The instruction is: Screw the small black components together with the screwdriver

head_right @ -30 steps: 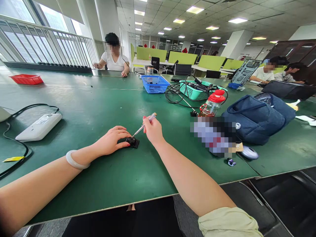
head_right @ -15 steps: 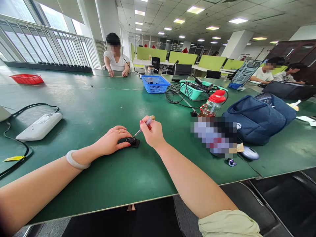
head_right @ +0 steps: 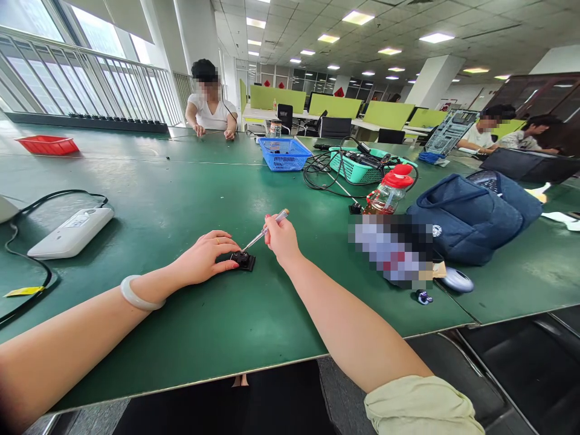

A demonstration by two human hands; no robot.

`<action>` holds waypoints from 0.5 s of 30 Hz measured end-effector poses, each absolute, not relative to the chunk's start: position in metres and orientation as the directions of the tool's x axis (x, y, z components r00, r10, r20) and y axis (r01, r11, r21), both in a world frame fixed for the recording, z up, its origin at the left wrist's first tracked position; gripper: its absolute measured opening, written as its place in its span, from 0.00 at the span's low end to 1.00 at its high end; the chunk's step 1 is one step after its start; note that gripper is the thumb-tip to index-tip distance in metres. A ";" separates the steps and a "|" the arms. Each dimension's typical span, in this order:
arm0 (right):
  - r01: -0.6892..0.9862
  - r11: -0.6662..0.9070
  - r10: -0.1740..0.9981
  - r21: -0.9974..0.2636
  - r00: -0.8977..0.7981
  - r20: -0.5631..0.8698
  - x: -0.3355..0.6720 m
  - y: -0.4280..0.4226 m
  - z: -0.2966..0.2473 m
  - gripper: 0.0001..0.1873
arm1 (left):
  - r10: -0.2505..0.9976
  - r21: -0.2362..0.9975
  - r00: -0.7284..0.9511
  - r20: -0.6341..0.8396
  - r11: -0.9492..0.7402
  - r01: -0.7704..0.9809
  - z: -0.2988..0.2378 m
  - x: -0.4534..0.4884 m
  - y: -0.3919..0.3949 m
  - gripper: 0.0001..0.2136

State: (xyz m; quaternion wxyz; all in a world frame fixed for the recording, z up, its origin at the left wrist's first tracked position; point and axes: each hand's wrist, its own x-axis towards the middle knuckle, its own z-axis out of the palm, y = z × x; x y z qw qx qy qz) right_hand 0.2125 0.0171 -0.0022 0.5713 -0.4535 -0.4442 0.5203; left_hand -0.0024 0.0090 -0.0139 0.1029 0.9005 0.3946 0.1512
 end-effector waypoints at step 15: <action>-0.272 -0.233 0.971 -0.934 -0.016 -0.238 0.218 0.034 -0.014 0.17 | 0.754 0.323 0.637 0.164 -0.651 0.687 -0.013 -0.003 0.010 0.16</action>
